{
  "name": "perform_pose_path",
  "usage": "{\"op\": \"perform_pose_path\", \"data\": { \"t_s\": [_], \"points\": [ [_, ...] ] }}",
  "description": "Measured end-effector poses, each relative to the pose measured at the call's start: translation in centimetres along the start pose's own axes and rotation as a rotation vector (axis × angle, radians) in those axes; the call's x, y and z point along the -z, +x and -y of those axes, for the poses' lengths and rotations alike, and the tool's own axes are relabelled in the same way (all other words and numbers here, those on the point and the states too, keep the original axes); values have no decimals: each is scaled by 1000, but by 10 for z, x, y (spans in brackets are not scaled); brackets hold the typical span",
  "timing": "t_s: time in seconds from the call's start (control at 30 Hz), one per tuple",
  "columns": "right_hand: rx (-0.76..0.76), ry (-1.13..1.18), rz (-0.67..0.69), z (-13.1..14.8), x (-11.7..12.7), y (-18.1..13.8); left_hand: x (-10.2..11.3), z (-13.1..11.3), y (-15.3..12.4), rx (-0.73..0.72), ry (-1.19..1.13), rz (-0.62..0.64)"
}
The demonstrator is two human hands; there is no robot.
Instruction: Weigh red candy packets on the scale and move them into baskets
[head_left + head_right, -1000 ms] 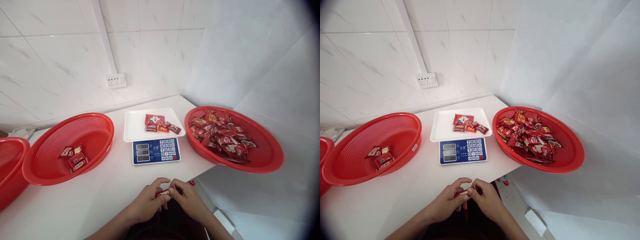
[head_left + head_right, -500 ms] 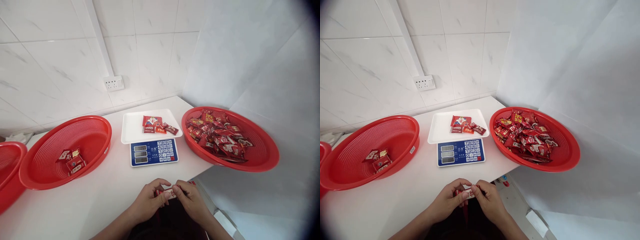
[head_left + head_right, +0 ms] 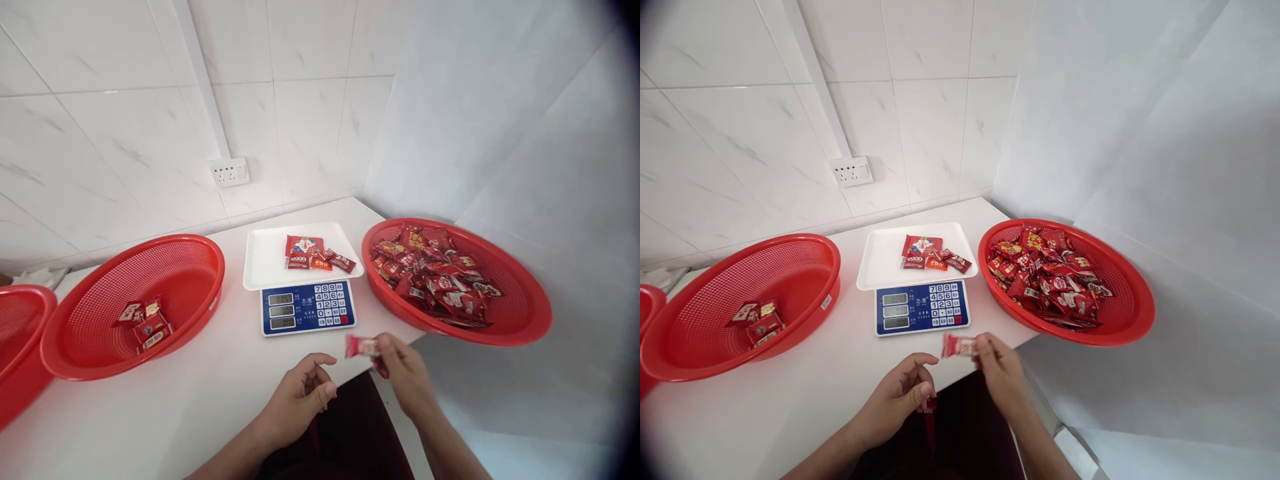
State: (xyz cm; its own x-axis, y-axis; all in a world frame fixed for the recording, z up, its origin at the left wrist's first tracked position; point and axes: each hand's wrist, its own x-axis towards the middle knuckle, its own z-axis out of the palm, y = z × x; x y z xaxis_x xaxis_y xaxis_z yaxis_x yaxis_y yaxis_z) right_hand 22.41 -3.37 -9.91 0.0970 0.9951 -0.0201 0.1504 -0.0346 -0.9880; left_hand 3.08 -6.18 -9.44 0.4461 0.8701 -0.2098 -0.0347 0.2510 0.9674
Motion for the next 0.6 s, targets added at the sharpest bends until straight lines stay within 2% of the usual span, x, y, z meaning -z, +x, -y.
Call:
{"op": "perform_pose_path", "data": {
  "t_s": [0.07, 0.1, 0.2, 0.3, 0.4, 0.6],
  "points": [
    [-79, 291, -121, 7, 14, 17, 2, 1, -1, 23, 13, 7],
    [-101, 429, -128, 12, 21, 24, 3, 2, -1, 34, 19, 11],
    [-111, 622, -29, 28, 39, 41, 5, 4, -3, 49, 25, 19],
    [-98, 641, 14, 37, 49, 46, 6, 5, -5, 48, 25, 24],
    [-79, 629, 14, 36, 48, 44, 7, 5, -6, 51, 34, 27],
    [-106, 473, 88, 8, 12, 34, 6, 6, -2, 59, 45, 40]
  ]
}}
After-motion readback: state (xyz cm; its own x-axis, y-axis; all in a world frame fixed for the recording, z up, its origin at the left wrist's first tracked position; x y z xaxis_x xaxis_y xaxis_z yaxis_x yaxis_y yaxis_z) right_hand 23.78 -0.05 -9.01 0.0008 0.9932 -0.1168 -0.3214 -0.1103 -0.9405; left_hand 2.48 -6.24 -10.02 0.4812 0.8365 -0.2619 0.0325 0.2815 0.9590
